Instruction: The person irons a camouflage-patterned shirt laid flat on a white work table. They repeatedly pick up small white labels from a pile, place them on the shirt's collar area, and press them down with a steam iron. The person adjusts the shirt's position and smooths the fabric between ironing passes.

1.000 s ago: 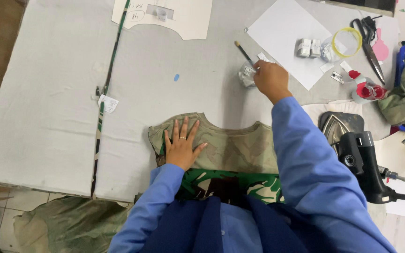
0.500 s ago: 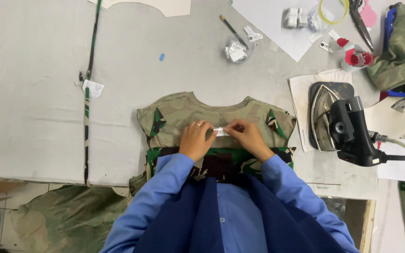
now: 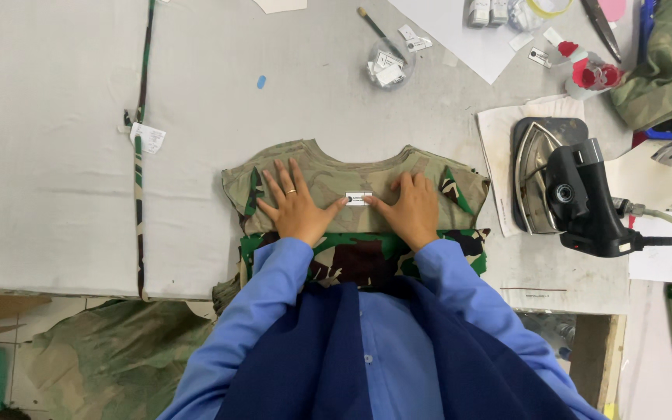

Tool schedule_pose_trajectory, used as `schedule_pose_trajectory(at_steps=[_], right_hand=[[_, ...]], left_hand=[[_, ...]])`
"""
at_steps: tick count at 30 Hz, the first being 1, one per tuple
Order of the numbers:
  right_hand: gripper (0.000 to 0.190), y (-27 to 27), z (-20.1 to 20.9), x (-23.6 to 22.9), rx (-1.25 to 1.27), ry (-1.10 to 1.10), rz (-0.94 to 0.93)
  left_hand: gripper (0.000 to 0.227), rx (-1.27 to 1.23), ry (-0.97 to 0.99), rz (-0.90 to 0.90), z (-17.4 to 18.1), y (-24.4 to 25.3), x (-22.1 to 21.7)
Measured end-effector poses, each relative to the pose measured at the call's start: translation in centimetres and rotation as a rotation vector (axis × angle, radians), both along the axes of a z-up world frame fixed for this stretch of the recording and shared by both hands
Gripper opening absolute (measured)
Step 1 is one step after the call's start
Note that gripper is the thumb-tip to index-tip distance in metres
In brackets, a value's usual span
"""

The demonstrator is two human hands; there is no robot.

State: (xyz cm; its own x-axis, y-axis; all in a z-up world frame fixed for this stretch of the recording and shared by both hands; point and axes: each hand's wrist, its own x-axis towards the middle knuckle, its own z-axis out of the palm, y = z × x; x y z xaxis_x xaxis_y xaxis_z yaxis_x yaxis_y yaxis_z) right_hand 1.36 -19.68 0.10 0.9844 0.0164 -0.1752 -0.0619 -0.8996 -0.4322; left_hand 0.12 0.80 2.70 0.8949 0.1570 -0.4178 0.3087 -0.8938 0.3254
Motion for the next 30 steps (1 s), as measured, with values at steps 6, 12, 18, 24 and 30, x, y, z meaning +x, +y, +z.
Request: schedule_pose_trajectory(at_steps=[6,12,18,24,30], right_hand=[[0.057,-0.1,-0.6,0.0,0.032,0.028,-0.022],[0.058,0.0,-1.1,-0.2,0.047,0.002,-0.047],[0.056,-0.1,-1.1,0.0,0.051,0.012,-0.038],[0.059,0.0,-0.9,0.1,0.047,0.018,-0.036],[0.050,-1.0,-0.7,0.3,-0.017,-0.016,0.022]], left_hand=[[0.111,0.044,-0.007,-0.005,-1.4,-0.1,0.1],[0.113,0.065,0.006,-0.010,-1.3,-0.1,0.1],[0.111,0.048,-0.006,0.001,-1.3,-0.1,0.1],[0.111,0.042,0.001,0.000,-1.5,-0.1,0.2],[0.102,0.068,-0.024,-0.002,-0.7,-0.8,0.0]])
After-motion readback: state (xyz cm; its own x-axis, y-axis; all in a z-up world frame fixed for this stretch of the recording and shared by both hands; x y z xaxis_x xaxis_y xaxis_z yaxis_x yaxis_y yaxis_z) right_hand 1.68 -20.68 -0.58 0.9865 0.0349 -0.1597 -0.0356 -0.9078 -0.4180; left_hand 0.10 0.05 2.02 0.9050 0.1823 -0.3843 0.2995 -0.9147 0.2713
